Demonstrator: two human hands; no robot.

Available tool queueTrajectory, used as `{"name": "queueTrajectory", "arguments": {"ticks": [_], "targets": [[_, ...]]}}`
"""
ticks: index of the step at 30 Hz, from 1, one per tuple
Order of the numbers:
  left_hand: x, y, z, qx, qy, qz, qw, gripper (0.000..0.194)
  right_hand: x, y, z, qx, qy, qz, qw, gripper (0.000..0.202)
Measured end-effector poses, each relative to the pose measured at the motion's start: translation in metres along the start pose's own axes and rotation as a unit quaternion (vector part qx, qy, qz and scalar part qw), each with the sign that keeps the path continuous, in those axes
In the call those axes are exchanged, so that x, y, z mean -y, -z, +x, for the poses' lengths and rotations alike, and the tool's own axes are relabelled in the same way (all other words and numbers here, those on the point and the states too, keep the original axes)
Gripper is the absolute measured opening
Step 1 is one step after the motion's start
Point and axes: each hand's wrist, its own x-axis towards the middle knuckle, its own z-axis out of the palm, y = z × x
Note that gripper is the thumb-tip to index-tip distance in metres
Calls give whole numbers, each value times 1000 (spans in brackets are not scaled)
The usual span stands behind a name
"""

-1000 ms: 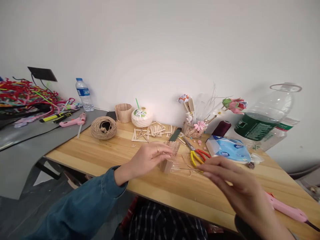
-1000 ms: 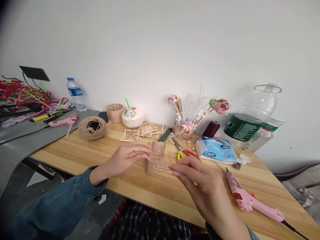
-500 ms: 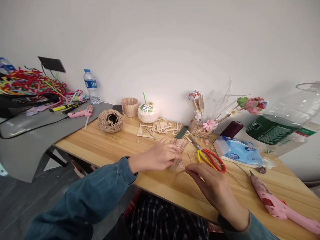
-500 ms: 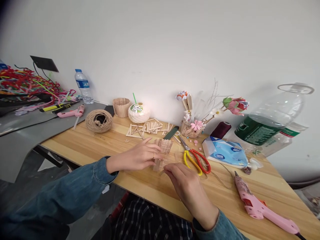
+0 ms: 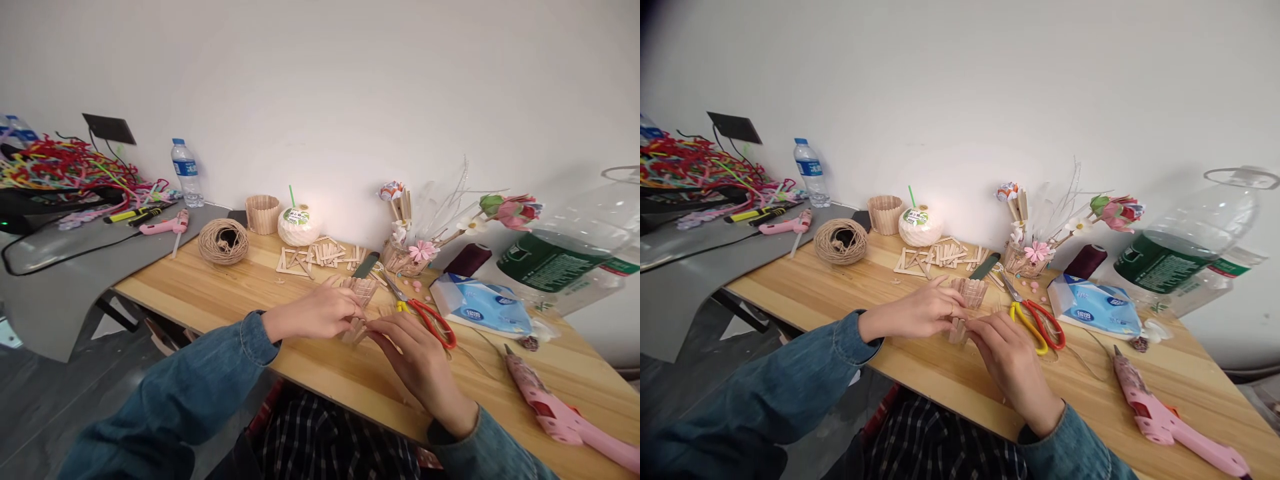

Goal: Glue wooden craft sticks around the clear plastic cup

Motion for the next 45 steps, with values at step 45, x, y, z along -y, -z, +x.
{"name": "queueTrajectory", "arguments": {"ticks": [45], "targets": [[6,-13,12,-25,20,-71,997,16,-9,-7,6,4,44,-70,997,8]]}}
